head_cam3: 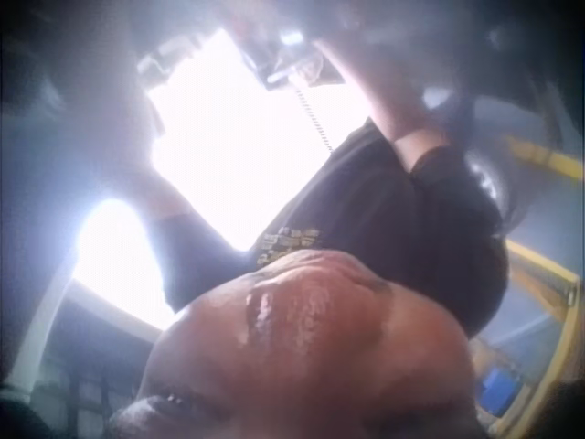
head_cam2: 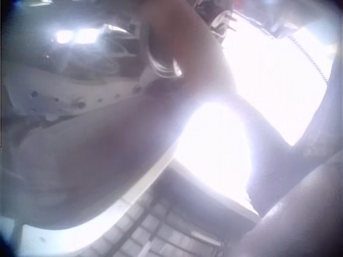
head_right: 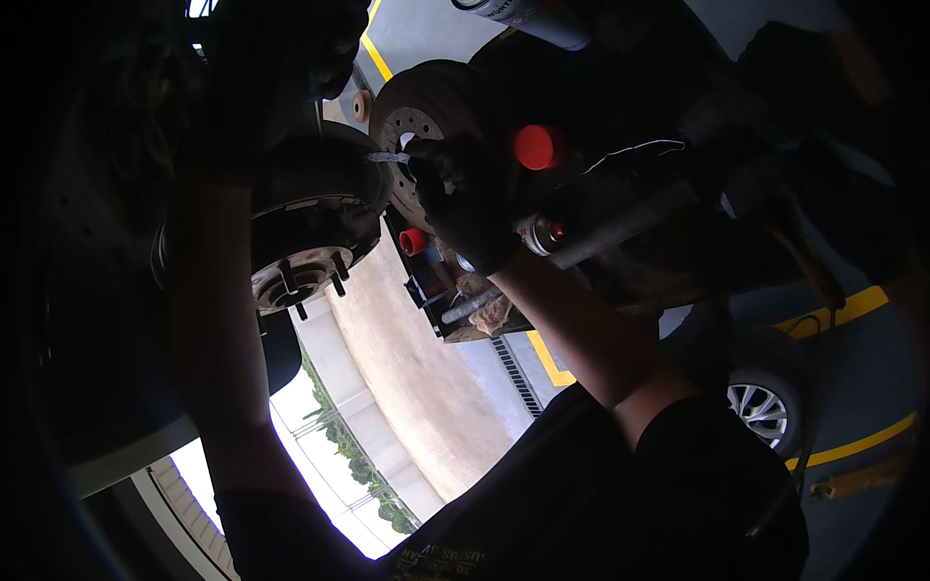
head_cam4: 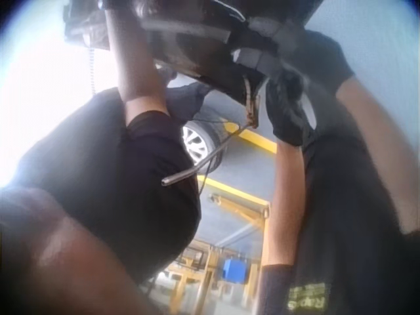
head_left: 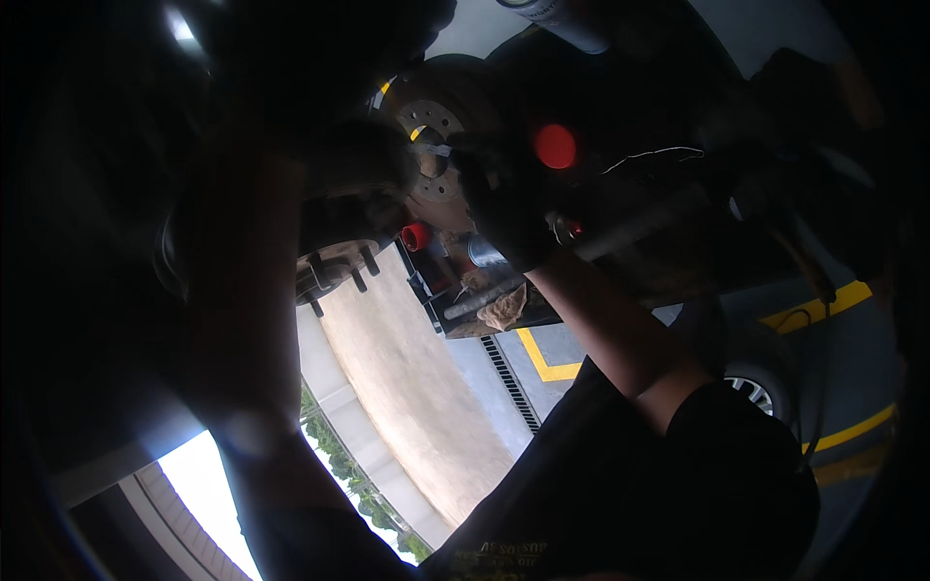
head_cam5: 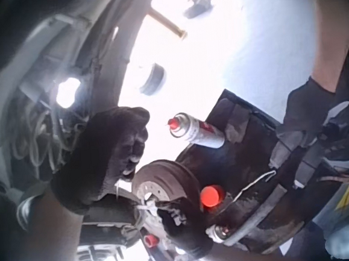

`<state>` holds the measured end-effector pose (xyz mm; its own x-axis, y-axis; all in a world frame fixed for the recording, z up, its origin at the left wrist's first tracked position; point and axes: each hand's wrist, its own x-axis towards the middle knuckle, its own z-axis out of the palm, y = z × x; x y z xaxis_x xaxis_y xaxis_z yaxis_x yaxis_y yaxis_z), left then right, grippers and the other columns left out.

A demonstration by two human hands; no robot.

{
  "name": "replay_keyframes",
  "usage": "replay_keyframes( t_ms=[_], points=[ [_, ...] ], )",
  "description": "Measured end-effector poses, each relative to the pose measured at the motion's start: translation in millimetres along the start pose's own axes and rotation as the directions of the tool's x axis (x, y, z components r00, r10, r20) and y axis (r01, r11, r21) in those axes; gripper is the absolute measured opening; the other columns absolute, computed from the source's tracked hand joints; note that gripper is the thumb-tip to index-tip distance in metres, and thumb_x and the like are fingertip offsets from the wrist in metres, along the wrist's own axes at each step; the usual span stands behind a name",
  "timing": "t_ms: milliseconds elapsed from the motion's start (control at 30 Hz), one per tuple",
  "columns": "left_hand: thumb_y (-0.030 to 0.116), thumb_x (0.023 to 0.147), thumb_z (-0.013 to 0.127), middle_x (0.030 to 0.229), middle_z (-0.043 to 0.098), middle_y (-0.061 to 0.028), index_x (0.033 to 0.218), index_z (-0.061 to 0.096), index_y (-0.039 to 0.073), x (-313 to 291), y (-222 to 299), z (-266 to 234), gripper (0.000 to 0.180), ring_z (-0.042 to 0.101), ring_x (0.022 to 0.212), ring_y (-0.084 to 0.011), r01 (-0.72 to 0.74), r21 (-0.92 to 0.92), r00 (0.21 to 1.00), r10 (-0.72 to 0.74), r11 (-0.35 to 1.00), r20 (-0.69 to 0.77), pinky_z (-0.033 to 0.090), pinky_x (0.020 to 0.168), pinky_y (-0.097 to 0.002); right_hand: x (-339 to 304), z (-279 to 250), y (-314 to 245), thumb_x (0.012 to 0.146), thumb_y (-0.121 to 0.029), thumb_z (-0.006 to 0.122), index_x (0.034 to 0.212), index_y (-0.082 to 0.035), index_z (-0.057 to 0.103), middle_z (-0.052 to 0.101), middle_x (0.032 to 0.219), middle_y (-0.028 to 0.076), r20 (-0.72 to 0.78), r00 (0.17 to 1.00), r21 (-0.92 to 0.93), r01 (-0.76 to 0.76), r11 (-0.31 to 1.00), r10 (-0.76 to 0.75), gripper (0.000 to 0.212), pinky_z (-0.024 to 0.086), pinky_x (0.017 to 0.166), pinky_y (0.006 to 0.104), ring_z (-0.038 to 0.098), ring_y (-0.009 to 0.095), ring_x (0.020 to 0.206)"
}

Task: The person cleans a car brake assembly using a spray can and a cloth. They repeatedly spray lubricant onto the brake rotor and caliper, then wipe the surfaces with a rag. The person also uses a metal tool to scrape or adjust parts of the assembly.

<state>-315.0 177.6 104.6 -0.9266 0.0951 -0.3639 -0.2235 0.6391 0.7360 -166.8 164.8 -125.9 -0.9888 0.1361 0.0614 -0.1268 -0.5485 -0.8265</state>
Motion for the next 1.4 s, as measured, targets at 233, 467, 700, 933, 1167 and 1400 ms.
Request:
replay_keyframes(
  t_ms=[233, 467, 700, 933, 1167, 1400],
  points=[
    [0.031, 0.106, 0.066, 0.086, 0.062, -0.0029, 0.120, 0.067, -0.001, 13, -17, 1, 0.034, 0.060, 0.075, -0.0102, -0.561, 0.460, 0.815, 0.557, 0.688, 0.161, 0.047, 0.060, -0.0267, 0, 9, 9, 0.093, 0.010, 0.072, 0.116, -0.004, 0.074, 0.073, 0.106, 0.010, 0.030, 1.000, -0.050, 0.007, 0.999, -0.006, 0.027, 0.061, 0.083, 0.0312, 0.079, 0.018, 0.097],
    [0.031, 0.106, 0.065, 0.074, 0.059, -0.0036, 0.097, 0.068, 0.001, -2, 12, 7, 0.031, 0.055, 0.061, -0.0109, 0.022, 0.244, 0.996, -0.001, 0.970, -0.084, 0.043, 0.055, -0.0267, -2, 17, 10, 0.091, 0.010, 0.071, 0.115, -0.004, 0.075, 0.075, 0.107, 0.010, 0.039, 0.988, 0.159, -0.152, 0.975, 0.148, 0.028, 0.061, 0.085, 0.0308, 0.079, 0.018, 0.098],
    [0.030, 0.108, 0.064, 0.064, 0.059, -0.0048, 0.089, 0.068, 0.004, 7, 11, 10, 0.032, 0.054, 0.052, -0.0114, 0.005, 0.098, 0.999, 0.000, 0.995, -0.046, 0.039, 0.046, -0.0270, 0, 18, 2, 0.090, 0.008, 0.074, 0.113, -0.004, 0.077, 0.075, 0.104, 0.009, 0.007, 0.988, 0.064, -0.154, 0.986, 0.154, 0.026, 0.060, 0.081, 0.0301, 0.077, 0.016, 0.090],
    [0.023, 0.110, 0.064, 0.078, 0.065, -0.0074, 0.100, 0.072, 0.006, 1, -2, 4, 0.021, 0.056, 0.051, -0.0104, -0.255, 0.095, 0.967, 0.255, 0.962, 0.015, 0.041, 0.043, -0.0251, 1, 29, 5, 0.092, 0.007, 0.074, 0.113, -0.006, 0.079, 0.075, 0.103, 0.008, -0.014, 0.994, 0.093, -0.110, 0.990, 0.112, 0.025, 0.058, 0.083, 0.0303, 0.076, 0.017, 0.093],
    [0.011, 0.107, 0.066, 0.096, 0.069, -0.0123, 0.134, 0.067, 0.008, 22, -16, -15, 0.027, 0.058, 0.058, -0.0092, -0.579, 0.102, 0.772, 0.504, 0.809, 0.387, 0.044, 0.046, -0.0241, 0, 33, 1, 0.090, 0.003, 0.075, 0.113, -0.007, 0.079, 0.075, 0.103, 0.009, 0.045, 0.986, 0.017, -0.160, 0.987, 0.159, 0.025, 0.058, 0.085, 0.0322, 0.076, 0.020, 0.095],
    [0.004, 0.097, 0.073, 0.108, 0.073, -0.0095, 0.135, 0.066, 0.003, 3, -18, -12, 0.039, 0.064, 0.078, -0.0105, -0.449, 0.497, 0.893, 0.389, 0.742, 0.225, 0.053, 0.066, -0.0259, -2, 36, 4, 0.090, 0.003, 0.073, 0.112, -0.006, 0.078, 0.076, 0.106, 0.009, 0.065, 0.998, -0.030, 0.002, 1.000, -0.001, 0.024, 0.059, 0.087, 0.0335, 0.076, 0.020, 0.098]
  ],
)
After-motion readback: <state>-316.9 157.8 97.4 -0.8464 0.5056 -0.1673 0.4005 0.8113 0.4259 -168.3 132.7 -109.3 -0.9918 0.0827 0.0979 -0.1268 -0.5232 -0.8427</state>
